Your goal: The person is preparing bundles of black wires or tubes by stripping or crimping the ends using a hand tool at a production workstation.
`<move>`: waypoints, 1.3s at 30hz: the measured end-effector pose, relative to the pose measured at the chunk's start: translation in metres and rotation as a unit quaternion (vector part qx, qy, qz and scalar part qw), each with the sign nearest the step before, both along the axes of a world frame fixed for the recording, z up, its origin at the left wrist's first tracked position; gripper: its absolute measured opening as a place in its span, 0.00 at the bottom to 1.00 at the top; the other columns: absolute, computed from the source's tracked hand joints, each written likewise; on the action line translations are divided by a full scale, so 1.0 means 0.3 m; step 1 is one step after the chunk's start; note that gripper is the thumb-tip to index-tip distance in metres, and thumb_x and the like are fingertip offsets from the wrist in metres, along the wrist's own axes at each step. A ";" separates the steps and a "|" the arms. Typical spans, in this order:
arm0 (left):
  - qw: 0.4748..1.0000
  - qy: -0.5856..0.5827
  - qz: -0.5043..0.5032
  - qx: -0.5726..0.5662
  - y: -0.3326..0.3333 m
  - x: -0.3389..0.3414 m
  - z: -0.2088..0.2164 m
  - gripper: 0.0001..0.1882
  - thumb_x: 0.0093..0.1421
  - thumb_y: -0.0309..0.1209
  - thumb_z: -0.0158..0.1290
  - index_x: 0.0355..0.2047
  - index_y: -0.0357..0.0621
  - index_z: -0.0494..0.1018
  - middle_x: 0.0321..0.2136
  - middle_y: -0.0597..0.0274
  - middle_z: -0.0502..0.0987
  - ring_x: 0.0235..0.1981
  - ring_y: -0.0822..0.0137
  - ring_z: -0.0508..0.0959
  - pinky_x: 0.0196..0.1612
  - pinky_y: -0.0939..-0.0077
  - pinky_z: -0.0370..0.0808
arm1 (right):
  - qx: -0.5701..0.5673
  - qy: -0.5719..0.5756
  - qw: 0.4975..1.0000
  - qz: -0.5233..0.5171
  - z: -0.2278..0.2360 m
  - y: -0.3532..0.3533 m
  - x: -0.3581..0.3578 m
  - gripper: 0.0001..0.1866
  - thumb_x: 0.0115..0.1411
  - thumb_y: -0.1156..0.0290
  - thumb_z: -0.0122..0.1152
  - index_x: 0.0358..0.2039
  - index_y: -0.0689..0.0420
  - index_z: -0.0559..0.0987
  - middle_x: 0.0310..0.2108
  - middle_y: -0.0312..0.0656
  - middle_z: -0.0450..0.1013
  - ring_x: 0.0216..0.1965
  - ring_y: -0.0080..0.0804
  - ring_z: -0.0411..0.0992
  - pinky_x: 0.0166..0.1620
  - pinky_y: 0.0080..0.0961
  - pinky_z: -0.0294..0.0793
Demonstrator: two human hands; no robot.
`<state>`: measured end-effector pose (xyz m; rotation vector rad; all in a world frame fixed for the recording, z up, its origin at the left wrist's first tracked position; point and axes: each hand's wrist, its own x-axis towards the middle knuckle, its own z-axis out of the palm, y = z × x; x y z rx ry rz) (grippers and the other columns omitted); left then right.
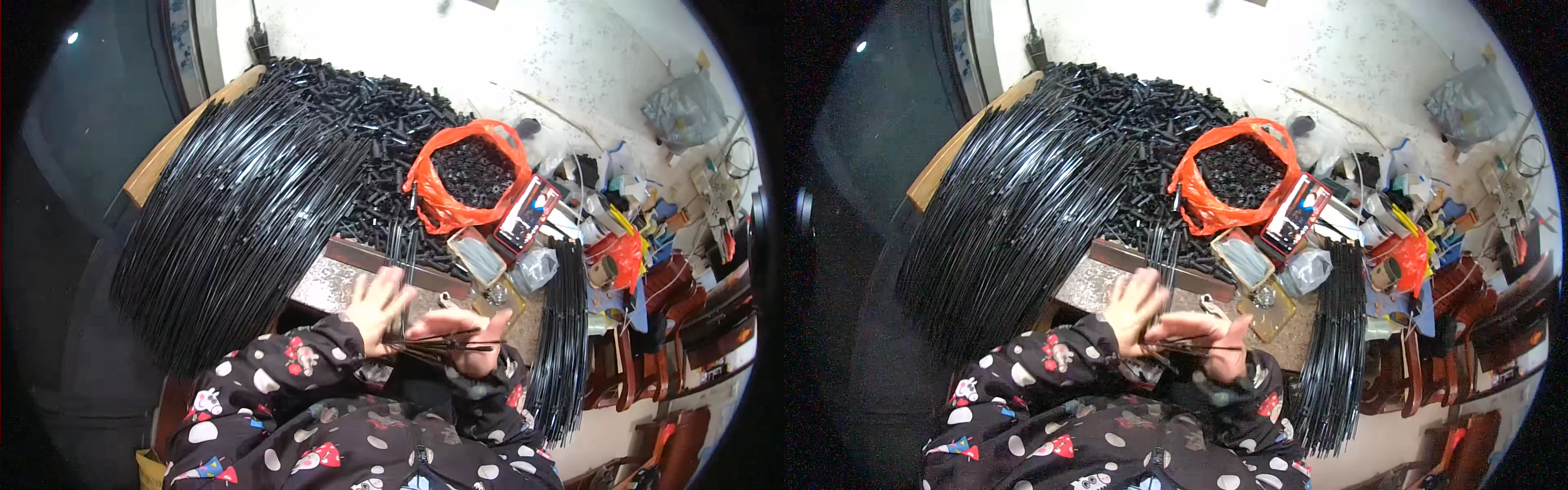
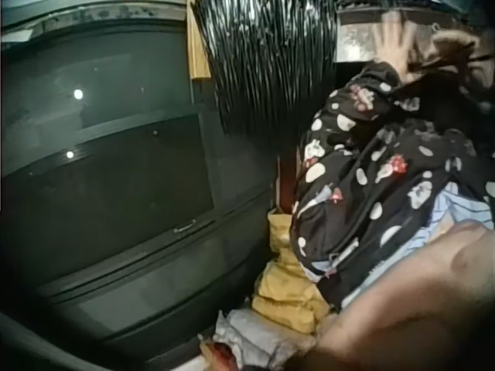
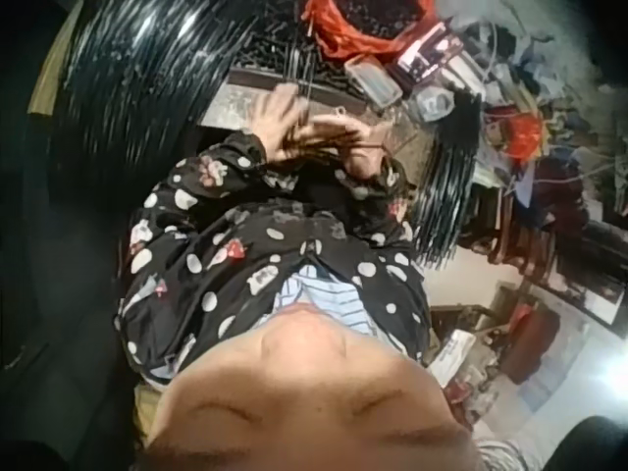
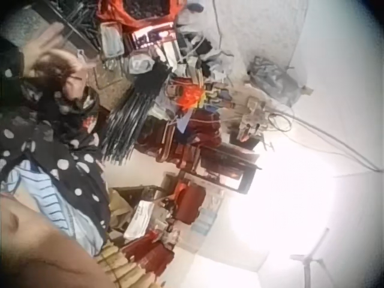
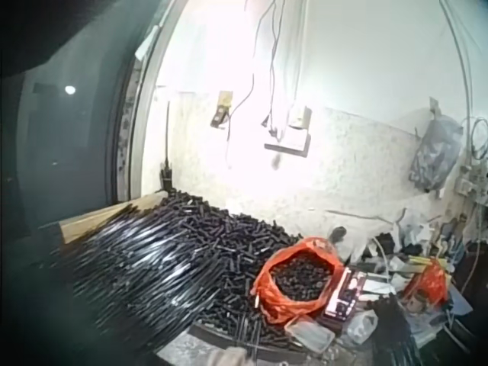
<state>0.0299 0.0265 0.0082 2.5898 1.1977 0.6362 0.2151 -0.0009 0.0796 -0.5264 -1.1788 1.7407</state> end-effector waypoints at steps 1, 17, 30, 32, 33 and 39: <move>0.994 0.045 -0.098 0.024 0.026 0.002 0.005 0.49 0.35 0.44 0.60 0.56 0.47 0.50 0.58 0.45 0.45 0.60 0.47 0.44 0.54 0.41 0.45 | 0.003 0.021 0.999 -0.046 -0.038 0.033 0.006 0.49 0.50 0.32 0.17 0.42 0.67 0.69 0.38 0.52 0.71 0.42 0.46 0.69 0.49 0.38 0.65; 0.916 0.012 -0.389 0.095 0.126 0.014 -0.127 0.25 0.40 0.34 0.52 0.43 0.46 0.67 0.52 0.56 0.63 0.55 0.59 0.60 0.56 0.53 0.53 | -0.168 -0.184 0.929 -0.274 -0.212 0.274 -0.040 0.26 0.60 0.52 0.39 0.51 0.58 0.62 0.46 0.39 0.65 0.48 0.31 0.62 0.50 0.26 0.58; 0.884 -0.218 -0.337 -0.238 0.100 0.033 -0.104 0.20 0.52 0.35 0.50 0.45 0.41 0.66 0.40 0.53 0.71 0.43 0.57 0.71 0.46 0.71 0.67 | 0.244 -0.373 0.895 0.026 -0.028 -0.003 -0.055 0.18 0.53 0.79 0.51 0.46 0.65 0.67 0.33 0.41 0.73 0.36 0.27 0.71 0.41 0.21 0.69; 0.901 -0.153 -0.405 0.027 0.119 0.016 -0.141 0.21 0.53 0.39 0.48 0.46 0.43 0.65 0.40 0.54 0.71 0.42 0.57 0.71 0.46 0.70 0.68 | 0.110 -0.227 0.967 0.045 0.001 -0.037 -0.075 0.22 0.51 0.80 0.50 0.49 0.62 0.65 0.40 0.43 0.71 0.43 0.28 0.68 0.48 0.22 0.64; 0.889 -0.186 -0.418 -0.022 0.108 0.030 -0.096 0.20 0.52 0.36 0.49 0.46 0.46 0.65 0.41 0.54 0.70 0.43 0.56 0.70 0.46 0.68 0.68 | 0.066 -0.173 0.981 0.053 0.022 -0.029 -0.070 0.23 0.50 0.80 0.49 0.50 0.61 0.64 0.42 0.44 0.69 0.46 0.28 0.67 0.50 0.22 0.61; 0.908 -0.176 -0.363 -0.115 0.155 0.032 -0.250 0.19 0.50 0.31 0.51 0.44 0.48 0.67 0.40 0.53 0.71 0.41 0.53 0.71 0.43 0.67 0.68 | -0.088 -0.066 0.991 0.074 0.036 0.010 -0.073 0.21 0.51 0.81 0.55 0.47 0.64 0.66 0.44 0.44 0.66 0.45 0.31 0.66 0.48 0.27 0.66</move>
